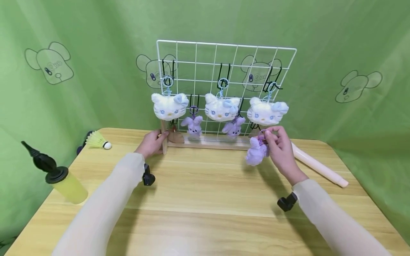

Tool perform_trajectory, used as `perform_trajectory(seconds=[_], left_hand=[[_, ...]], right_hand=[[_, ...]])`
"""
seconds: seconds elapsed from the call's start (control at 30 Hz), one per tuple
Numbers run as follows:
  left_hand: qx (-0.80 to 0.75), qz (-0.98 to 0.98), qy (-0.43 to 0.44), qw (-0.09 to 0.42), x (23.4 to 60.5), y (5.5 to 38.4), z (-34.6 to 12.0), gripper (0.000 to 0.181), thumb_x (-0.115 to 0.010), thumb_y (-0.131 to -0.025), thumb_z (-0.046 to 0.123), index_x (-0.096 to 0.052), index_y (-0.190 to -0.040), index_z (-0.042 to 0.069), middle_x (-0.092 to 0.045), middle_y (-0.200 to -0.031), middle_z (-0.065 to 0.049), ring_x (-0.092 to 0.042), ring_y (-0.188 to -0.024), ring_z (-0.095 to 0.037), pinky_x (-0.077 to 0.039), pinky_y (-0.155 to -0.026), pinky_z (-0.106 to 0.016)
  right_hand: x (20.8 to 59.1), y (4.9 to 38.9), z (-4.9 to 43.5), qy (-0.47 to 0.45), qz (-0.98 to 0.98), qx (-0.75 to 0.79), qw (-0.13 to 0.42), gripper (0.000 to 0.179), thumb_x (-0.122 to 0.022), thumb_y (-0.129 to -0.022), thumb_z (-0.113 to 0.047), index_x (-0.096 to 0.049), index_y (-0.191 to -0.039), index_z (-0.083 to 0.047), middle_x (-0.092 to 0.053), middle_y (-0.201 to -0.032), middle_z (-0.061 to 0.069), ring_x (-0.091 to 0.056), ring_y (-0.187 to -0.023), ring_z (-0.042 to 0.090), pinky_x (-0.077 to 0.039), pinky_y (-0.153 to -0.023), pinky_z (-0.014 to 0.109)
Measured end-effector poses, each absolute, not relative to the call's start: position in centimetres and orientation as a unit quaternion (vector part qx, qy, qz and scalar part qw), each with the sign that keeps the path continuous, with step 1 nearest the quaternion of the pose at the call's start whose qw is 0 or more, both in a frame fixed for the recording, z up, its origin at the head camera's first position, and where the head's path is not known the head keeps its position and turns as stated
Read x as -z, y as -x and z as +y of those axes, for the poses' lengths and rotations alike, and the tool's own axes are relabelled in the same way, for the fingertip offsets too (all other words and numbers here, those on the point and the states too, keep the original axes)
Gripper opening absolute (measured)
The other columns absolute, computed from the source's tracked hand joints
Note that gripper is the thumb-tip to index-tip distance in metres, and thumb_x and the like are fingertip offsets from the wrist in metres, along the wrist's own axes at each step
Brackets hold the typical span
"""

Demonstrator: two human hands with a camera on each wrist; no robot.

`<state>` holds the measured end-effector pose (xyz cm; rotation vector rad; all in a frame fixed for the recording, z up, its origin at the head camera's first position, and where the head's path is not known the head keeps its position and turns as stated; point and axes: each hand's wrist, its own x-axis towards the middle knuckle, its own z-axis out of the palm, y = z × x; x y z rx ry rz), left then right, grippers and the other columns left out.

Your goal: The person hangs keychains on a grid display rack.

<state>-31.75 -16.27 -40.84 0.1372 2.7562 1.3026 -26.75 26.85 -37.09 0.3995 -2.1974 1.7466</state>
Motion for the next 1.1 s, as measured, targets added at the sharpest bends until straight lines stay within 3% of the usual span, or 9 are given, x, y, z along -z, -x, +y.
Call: perform_trajectory(seconds=[0.37,0.6,0.77,0.97,1.1], left_hand=[[-0.442,0.894,-0.045,0.051,40.9,32.0,-16.2,0.054,-0.037,-0.114,0.036,-0.049,-0.144,-0.007,-0.063,-0.127,-0.032,-0.072,-0.108,-0.042,-0.067,-0.085,-0.038],[-0.451,0.890,-0.041,0.060,40.7,31.8,-16.3,0.055,-0.037,-0.114,0.036,-0.046,-0.147,-0.007,-0.061,-0.132,-0.033,-0.070,-0.113,-0.044,-0.067,-0.085,-0.038],[-0.444,0.893,-0.045,0.054,40.7,31.8,-16.2,0.056,-0.036,-0.114,0.036,-0.046,-0.148,-0.008,-0.061,-0.133,-0.033,-0.071,-0.112,-0.044,-0.067,-0.085,-0.038],[-0.446,0.892,-0.051,0.054,40.8,31.9,-16.0,0.055,-0.036,-0.114,0.035,-0.047,-0.145,-0.009,-0.062,-0.133,-0.034,-0.071,-0.113,-0.044,-0.067,-0.088,-0.041],[-0.453,0.889,-0.044,0.056,40.9,31.9,-16.2,0.055,-0.036,-0.114,0.035,-0.047,-0.146,-0.008,-0.061,-0.134,-0.034,-0.070,-0.115,-0.044,-0.066,-0.089,-0.041]], right_hand=[[38.3,29.0,27.8,-0.093,-0.790,-0.586,0.156,0.007,-0.046,-0.112,-0.019,-0.049,-0.116,-0.014,-0.073,-0.088,-0.026,-0.064,-0.069,-0.001,-0.051,-0.048,0.018],[38.4,30.1,27.2,-0.079,-0.799,-0.571,0.171,0.018,-0.046,-0.111,-0.017,-0.048,-0.124,-0.004,-0.070,-0.082,-0.028,-0.067,-0.076,-0.006,-0.056,-0.056,0.016],[38.3,30.6,26.9,-0.069,-0.806,-0.561,0.177,0.018,-0.047,-0.111,-0.021,-0.049,-0.124,-0.008,-0.067,-0.084,-0.025,-0.067,-0.083,-0.007,-0.056,-0.062,0.015],[38.7,30.9,26.9,-0.046,-0.819,-0.547,0.167,0.013,-0.048,-0.111,-0.018,-0.050,-0.120,-0.008,-0.064,-0.085,-0.026,-0.065,-0.080,-0.010,-0.053,-0.055,0.016],[38.8,31.0,26.7,-0.035,-0.823,-0.544,0.160,0.017,-0.049,-0.110,-0.015,-0.050,-0.121,-0.003,-0.063,-0.075,-0.025,-0.061,-0.071,-0.008,-0.047,-0.050,0.017]])
